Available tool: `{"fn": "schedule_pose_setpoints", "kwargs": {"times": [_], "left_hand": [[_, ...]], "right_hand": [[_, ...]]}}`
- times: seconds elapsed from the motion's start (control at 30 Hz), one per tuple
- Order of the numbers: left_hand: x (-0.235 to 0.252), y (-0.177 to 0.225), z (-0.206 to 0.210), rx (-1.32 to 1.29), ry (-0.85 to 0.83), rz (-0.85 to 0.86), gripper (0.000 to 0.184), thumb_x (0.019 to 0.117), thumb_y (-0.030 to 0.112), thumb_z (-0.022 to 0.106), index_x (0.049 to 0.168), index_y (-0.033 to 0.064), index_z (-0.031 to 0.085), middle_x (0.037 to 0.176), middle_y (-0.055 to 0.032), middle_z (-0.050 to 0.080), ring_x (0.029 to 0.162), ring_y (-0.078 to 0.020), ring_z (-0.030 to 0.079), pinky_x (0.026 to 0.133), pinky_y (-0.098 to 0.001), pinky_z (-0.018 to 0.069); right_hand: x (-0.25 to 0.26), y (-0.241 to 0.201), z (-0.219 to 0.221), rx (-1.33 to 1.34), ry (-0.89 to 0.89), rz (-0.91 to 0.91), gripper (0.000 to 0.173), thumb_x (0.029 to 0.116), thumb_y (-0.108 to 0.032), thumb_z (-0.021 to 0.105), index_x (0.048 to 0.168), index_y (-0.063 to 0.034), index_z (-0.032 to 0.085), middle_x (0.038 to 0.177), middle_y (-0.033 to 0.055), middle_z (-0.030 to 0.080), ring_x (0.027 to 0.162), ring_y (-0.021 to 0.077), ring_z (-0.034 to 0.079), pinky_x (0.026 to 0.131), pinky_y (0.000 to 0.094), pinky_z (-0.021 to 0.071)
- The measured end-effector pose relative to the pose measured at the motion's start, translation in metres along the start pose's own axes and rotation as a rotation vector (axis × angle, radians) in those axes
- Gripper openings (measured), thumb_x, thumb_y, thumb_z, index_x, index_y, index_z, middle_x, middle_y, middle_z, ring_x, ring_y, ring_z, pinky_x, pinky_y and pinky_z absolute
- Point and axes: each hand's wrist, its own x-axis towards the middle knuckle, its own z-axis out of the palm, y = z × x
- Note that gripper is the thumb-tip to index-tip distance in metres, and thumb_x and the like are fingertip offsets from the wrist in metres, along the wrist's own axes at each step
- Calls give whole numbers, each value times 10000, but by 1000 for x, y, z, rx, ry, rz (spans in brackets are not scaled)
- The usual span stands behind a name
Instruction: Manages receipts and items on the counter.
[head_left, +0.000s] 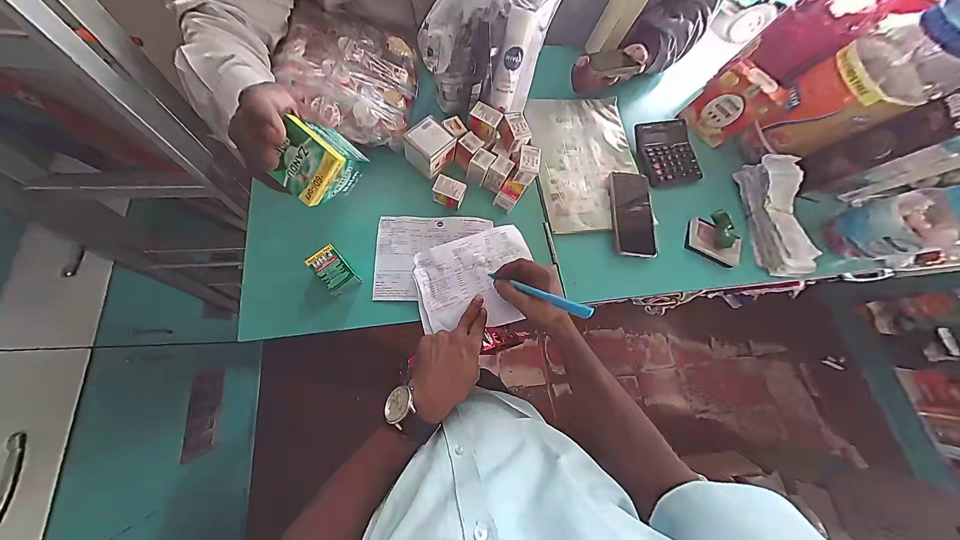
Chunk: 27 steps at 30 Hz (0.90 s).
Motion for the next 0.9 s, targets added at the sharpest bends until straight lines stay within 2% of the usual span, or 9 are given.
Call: {"fn": "schedule_pose_setpoints", "kwargs": {"times": [0.07,0.13,0.4,0.5,0.6,0.67,0.8,0.9], "left_hand": [[1,1,-1,0,3,-7,680,916,57,569,1570,185,435,1687,54,293,754,-258,711,610,-477,548],[1,2,1,-5,19,-10,669,914,51,571,1559,188,455,1681,57,305,747,-253,711,607,-471,550],[0,1,6,-19,60,-8,659,908,69,573,1549,185,470,1674,57,322,725,-244,707,592,-462,548],[0,0,8,-26,84,-4,652,894,60,585,1530,173,498,1666,57,341,721,-246,708,584,-465,547],[0,1,5,-34,69,-6,639,908,74,578,1534,178,496,1670,65,330,735,-245,708,597,-467,546],[0,1,6,-32,75,1,636,913,76,575,1537,165,490,1669,49,335,747,-248,712,606,-465,549],[0,2,4,-20,64,4,640,918,75,571,1546,159,474,1670,33,334,755,-254,717,612,-462,552],[0,1,2,-27,46,-4,625,939,85,546,1552,174,465,1674,49,324,781,-260,721,624,-472,555]], "right_hand": [[0,1,0,-16,-24,-47,55,826,-73,718,850,-30,741,725,-26,699,620,-14,610,582,181,524],[0,4,1,-40,-58,-80,54,825,-86,712,816,-40,737,705,-28,688,606,-24,595,564,172,505],[0,4,5,-118,-84,-108,81,838,-109,722,820,-39,757,714,-2,700,607,-5,608,561,188,517],[-3,7,6,-88,62,-90,66,830,-81,711,834,-26,749,750,12,712,632,29,634,582,221,547],[-4,8,0,141,204,6,56,875,-60,660,867,-62,715,727,-21,688,572,47,605,528,220,524],[-3,11,-3,211,173,30,74,894,-65,646,864,-75,713,709,-27,683,552,49,590,515,213,507],[-1,5,-3,102,105,54,50,862,-61,672,851,-72,719,695,-58,680,578,18,600,553,204,518],[-3,1,3,46,28,-37,48,851,-71,695,839,-44,732,730,-38,698,631,-5,622,598,188,536]]}}
